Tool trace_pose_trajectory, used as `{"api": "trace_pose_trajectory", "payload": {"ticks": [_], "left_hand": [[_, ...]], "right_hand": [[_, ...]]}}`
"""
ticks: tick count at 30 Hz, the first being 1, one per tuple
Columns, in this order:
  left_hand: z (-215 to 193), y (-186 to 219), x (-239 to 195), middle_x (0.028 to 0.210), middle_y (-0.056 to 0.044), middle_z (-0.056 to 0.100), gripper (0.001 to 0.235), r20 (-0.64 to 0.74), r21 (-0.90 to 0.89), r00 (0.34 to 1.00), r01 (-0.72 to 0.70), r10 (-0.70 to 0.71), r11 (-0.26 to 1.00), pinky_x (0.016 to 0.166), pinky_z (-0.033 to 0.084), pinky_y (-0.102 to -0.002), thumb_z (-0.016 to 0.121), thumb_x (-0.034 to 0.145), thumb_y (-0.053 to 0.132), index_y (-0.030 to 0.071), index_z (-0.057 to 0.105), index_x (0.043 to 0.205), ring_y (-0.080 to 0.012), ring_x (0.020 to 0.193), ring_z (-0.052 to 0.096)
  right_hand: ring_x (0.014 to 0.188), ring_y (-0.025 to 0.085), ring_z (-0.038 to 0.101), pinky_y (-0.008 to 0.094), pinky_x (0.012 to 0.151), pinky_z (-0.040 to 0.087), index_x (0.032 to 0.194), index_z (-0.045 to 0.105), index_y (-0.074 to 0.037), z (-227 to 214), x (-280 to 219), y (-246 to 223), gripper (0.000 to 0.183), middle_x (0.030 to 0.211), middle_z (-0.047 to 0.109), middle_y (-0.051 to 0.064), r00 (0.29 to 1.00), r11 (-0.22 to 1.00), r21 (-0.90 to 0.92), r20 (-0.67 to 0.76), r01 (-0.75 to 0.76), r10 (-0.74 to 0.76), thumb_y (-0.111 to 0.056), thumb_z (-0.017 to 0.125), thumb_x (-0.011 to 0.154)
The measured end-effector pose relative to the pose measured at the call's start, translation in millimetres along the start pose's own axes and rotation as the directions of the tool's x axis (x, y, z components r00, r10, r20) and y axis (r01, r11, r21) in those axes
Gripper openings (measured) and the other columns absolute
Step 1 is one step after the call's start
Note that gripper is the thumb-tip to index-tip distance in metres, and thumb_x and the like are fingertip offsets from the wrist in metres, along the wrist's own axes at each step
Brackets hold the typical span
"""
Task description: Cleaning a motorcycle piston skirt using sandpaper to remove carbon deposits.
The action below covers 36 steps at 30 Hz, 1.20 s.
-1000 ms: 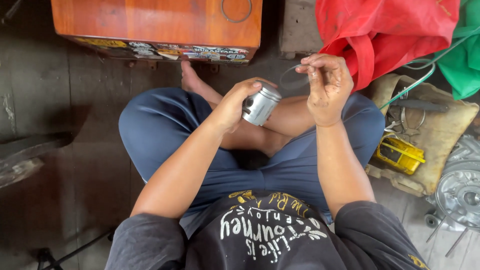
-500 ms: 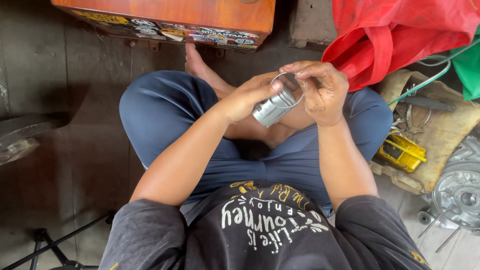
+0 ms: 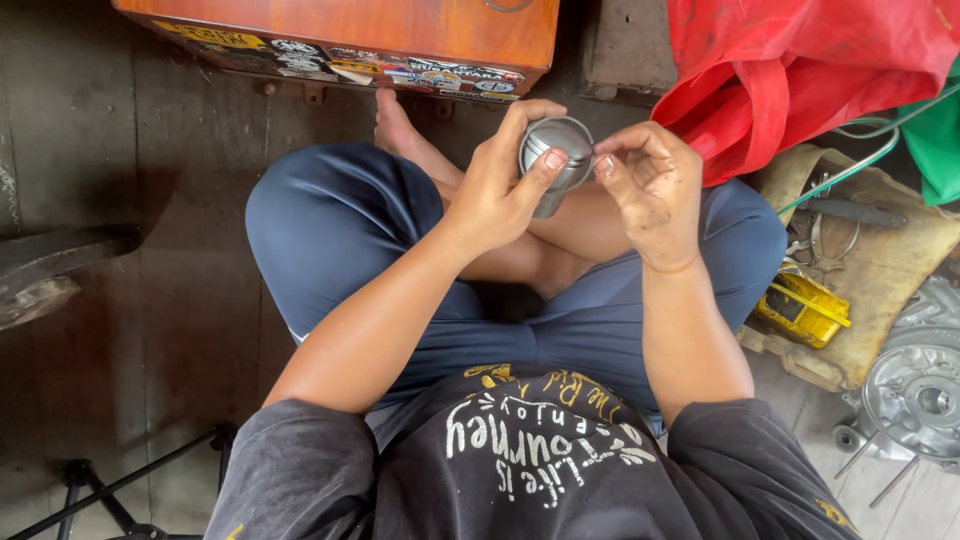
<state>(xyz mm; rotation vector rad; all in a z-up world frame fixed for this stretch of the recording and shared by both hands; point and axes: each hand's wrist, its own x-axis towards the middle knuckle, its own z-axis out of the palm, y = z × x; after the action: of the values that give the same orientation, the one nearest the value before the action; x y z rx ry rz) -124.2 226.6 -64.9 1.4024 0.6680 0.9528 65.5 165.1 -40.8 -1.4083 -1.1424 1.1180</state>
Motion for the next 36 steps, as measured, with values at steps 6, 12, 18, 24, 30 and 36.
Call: {"api": "trace_pose_trajectory", "payload": {"ticks": [6,12,18,24,30,36], "left_hand": [[2.1,-3.7,1.1,0.123,-0.017,0.066,0.041,-0.065,0.108,0.998,0.006,0.001,0.994,0.091,0.058,-0.036,0.059,0.102,0.024,0.002,0.046,0.134,-0.0269,0.104,0.071],[-2.8,1.7,1.3,0.101,-0.012,0.067,0.062,-0.015,0.017,0.991,0.136,-0.136,0.991,0.061,0.062,-0.030,0.037,0.101,0.054,0.006,0.046,0.139,-0.0197,0.081,0.065],[-3.9,-1.6,2.3,0.096,-0.012,0.071,0.046,0.007,-0.054,0.975,0.222,-0.222,0.974,0.056,0.059,-0.026,0.047,0.098,0.035,0.004,0.057,0.131,-0.0180,0.075,0.065],[-3.7,-22.0,1.6,0.082,-0.020,0.071,0.047,-0.039,-0.044,0.994,0.099,-0.100,0.994,0.045,0.064,-0.032,0.051,0.100,0.045,0.004,0.070,0.112,-0.0260,0.068,0.073],[-3.2,-24.0,3.4,0.081,-0.018,0.073,0.046,-0.005,-0.089,0.999,0.041,-0.042,0.995,0.043,0.063,-0.031,0.051,0.102,0.046,0.007,0.072,0.115,-0.0255,0.069,0.074],[-12.6,-3.9,-0.1,0.098,-0.012,0.071,0.043,0.032,-0.100,0.991,0.129,-0.126,0.987,0.055,0.053,-0.025,0.052,0.095,0.027,0.010,0.054,0.135,-0.0166,0.071,0.064]], "right_hand": [[0.080,0.011,0.062,0.020,0.078,0.054,0.105,0.062,0.001,7.2,-6.0,-0.9,0.018,0.098,0.067,0.008,0.996,0.989,0.114,0.008,-0.093,0.093,0.002,0.073,0.091],[0.075,0.015,0.067,0.021,0.072,0.056,0.104,0.061,-0.001,4.2,-8.4,-5.4,0.013,0.098,0.071,0.012,0.996,0.969,0.246,-0.089,0.033,-0.012,0.000,0.071,0.096],[0.096,0.020,0.068,0.029,0.084,0.063,0.104,0.057,-0.001,-20.0,-10.9,-5.6,0.020,0.104,0.067,0.014,0.980,0.983,0.078,-0.121,0.167,-0.157,-0.003,0.076,0.097],[0.071,0.027,0.068,0.036,0.063,0.057,0.094,0.053,0.014,-30.0,-1.9,11.1,0.018,0.082,0.063,0.029,0.915,0.914,-0.040,0.003,0.404,-0.404,0.009,0.069,0.101],[0.072,0.032,0.071,0.038,0.066,0.058,0.091,0.075,0.009,-13.5,5.1,-5.2,0.021,0.085,0.075,0.019,0.703,0.538,-0.556,0.122,0.633,-0.700,-0.008,0.081,0.101],[0.087,0.031,0.066,0.042,0.086,0.052,0.095,0.074,0.005,7.7,-6.4,-33.9,0.008,0.098,0.072,0.015,0.789,0.550,-0.598,0.257,0.583,-0.558,0.005,0.081,0.091]]}}
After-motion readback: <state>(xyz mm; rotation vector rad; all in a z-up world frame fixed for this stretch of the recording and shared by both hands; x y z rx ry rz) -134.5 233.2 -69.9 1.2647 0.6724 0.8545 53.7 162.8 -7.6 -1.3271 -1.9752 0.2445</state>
